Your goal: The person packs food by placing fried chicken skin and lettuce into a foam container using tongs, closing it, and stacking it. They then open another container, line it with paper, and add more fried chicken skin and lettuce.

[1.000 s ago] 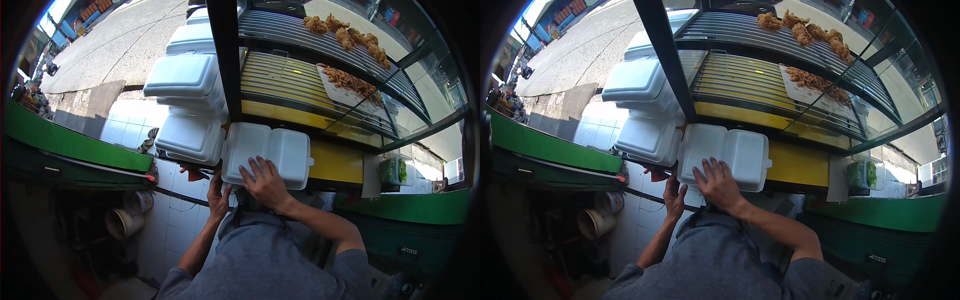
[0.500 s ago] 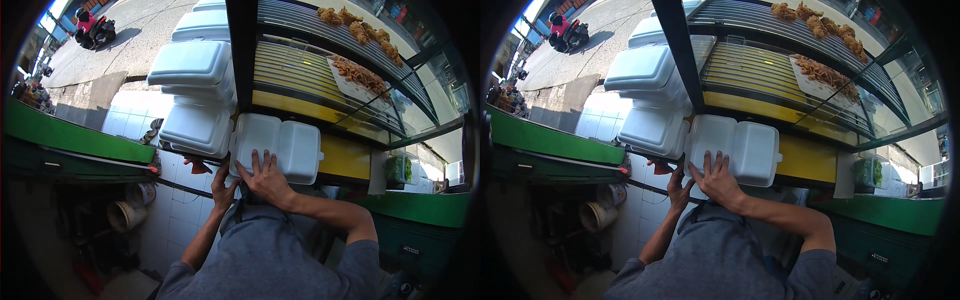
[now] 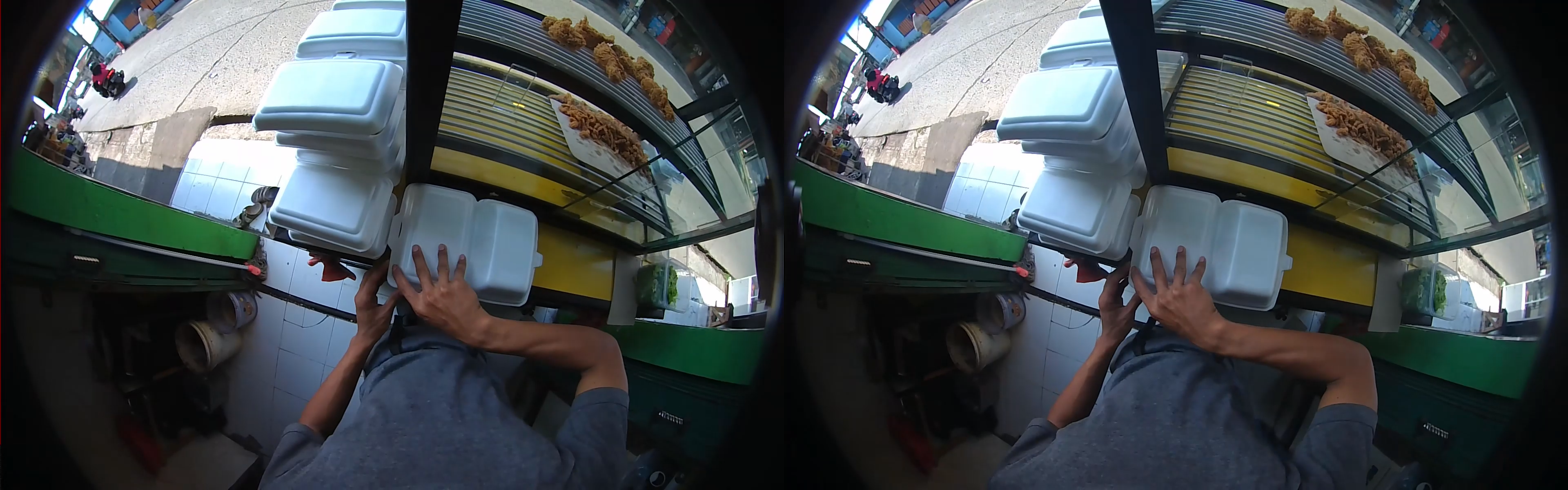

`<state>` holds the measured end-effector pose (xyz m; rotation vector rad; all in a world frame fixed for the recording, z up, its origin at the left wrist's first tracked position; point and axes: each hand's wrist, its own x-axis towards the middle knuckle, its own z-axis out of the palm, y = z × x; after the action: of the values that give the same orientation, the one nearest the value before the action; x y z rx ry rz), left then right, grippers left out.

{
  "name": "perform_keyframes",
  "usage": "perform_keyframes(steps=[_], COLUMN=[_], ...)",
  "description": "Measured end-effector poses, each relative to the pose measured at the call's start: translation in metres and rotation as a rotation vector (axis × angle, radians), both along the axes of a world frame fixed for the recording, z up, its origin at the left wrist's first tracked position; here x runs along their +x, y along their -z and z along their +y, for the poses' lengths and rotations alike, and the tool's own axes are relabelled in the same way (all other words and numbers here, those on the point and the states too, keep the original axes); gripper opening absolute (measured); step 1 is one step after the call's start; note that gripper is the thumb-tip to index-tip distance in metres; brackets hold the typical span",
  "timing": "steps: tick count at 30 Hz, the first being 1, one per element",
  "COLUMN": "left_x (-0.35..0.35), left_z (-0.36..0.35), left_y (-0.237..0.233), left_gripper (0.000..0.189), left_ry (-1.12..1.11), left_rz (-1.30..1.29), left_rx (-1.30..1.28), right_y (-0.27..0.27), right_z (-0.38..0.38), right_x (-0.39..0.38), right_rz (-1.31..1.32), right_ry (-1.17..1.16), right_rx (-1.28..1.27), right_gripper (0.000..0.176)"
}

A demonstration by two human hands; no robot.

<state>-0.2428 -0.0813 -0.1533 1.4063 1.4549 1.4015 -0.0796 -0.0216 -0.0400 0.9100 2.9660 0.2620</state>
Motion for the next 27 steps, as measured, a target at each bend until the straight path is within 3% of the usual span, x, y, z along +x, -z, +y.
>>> perform_keyframes(steps=[9, 12, 15, 18, 27], left_x=[0.002, 0.008, 0.011, 0.014, 0.006], left_z=[-0.001, -0.001, -0.006, -0.009, -0.009], left_y=[-0.002, -0.008, 0.010, 0.015, 0.013], left_gripper=[0.059, 0.054, 0.045, 0.040, 0.037], left_ry=[0.007, -0.023, -0.028, -0.055, -0.056], left_rz=[-0.070, -0.162, -0.389, -0.438, -0.392], left_rx=[-0.095, -0.077, -0.099, -0.082, -0.098], right_y=[0.004, -0.007, 0.005, 0.002, 0.007], right_z=[0.012, 0.032, 0.052, 0.056, 0.062], right_x=[-0.001, -0.002, -0.003, -0.008, -0.020], right_rz=[0.191, 0.201, 0.246, 0.205, 0.234], right_ry=[-0.089, -0.150, -0.269, -0.296, -0.297], right_rx=[-0.018, -0.197, -0.243, -0.317, -0.388], right_gripper=[0.050, 0.056, 0.056, 0.055, 0.051])
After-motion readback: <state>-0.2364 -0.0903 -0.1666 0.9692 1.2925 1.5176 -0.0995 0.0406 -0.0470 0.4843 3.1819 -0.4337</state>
